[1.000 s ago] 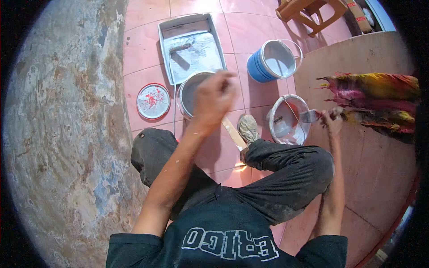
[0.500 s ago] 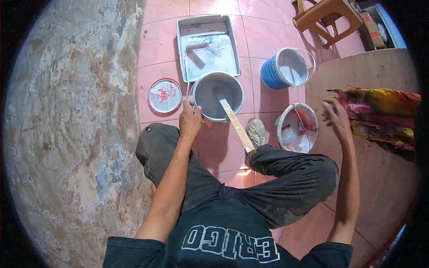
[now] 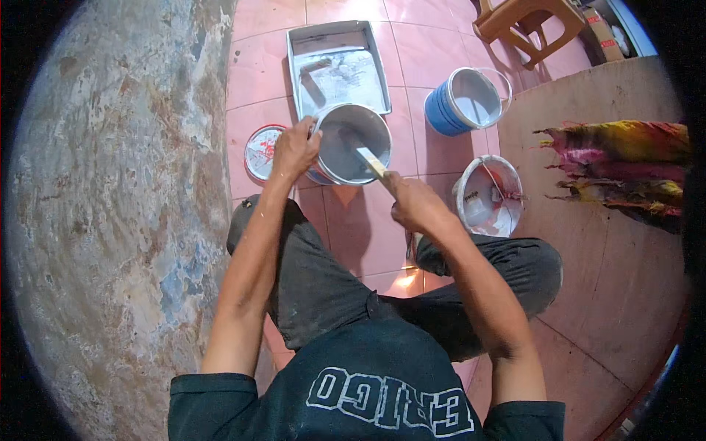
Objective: Mixing white and grey paint in a bucket and pouring it into a paint tray.
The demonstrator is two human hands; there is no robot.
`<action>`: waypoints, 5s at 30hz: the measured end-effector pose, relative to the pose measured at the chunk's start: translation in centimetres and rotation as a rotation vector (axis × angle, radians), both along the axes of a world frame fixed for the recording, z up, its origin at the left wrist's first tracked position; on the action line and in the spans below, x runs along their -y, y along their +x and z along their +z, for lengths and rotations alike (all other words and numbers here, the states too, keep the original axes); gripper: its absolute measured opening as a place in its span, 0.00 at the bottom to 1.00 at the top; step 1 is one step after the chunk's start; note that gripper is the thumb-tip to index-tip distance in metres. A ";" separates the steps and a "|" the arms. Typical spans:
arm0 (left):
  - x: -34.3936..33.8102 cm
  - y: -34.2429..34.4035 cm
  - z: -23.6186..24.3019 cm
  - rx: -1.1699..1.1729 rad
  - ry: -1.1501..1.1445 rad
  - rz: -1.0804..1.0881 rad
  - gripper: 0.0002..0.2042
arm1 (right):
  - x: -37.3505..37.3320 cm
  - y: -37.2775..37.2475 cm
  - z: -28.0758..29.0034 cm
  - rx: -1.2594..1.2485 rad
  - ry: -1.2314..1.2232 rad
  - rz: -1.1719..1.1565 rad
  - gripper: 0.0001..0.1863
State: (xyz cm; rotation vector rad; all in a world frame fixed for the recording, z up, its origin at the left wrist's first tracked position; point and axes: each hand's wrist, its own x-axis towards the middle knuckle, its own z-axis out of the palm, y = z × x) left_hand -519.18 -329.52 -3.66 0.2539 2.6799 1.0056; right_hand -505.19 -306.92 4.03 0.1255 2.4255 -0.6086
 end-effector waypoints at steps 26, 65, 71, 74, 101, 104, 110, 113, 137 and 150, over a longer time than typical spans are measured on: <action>-6.4 -2.4 -3.5 -0.525 0.007 -0.607 0.12 | -4.3 1.6 -1.4 -0.364 -0.008 -0.076 0.08; -6.5 -1.2 -4.9 -0.668 0.023 -0.644 0.13 | -3.4 3.0 -2.5 -0.478 0.147 0.082 0.16; -6.5 -1.0 -4.6 -0.672 0.019 -0.670 0.13 | -3.5 6.8 -3.8 -0.323 0.135 0.127 0.21; -6.2 -1.1 -4.4 -0.669 -0.009 -0.650 0.12 | -4.1 6.0 -2.4 -0.302 0.176 0.157 0.20; -6.4 -0.2 -3.9 -0.653 0.038 -0.587 0.10 | -3.2 3.4 -2.2 -0.371 0.134 0.101 0.21; -6.5 -0.2 -3.6 -0.654 0.014 -0.583 0.11 | -2.3 3.7 -3.0 -0.424 0.128 0.048 0.22; -5.0 -0.8 -3.5 -0.642 0.054 -0.548 0.11 | -2.1 5.1 -2.4 -0.339 0.076 0.107 0.22; -5.4 -0.5 -3.4 -0.595 -0.041 -0.562 0.13 | -2.4 2.5 -1.8 -0.441 0.119 0.056 0.21; -4.5 0.3 -4.5 -0.699 0.085 -0.480 0.10 | -2.7 1.5 -1.9 -0.310 -0.024 0.037 0.17; -5.1 1.3 -4.9 -0.693 0.041 -0.420 0.11 | -2.0 1.2 -1.2 -0.157 -0.170 -0.057 0.12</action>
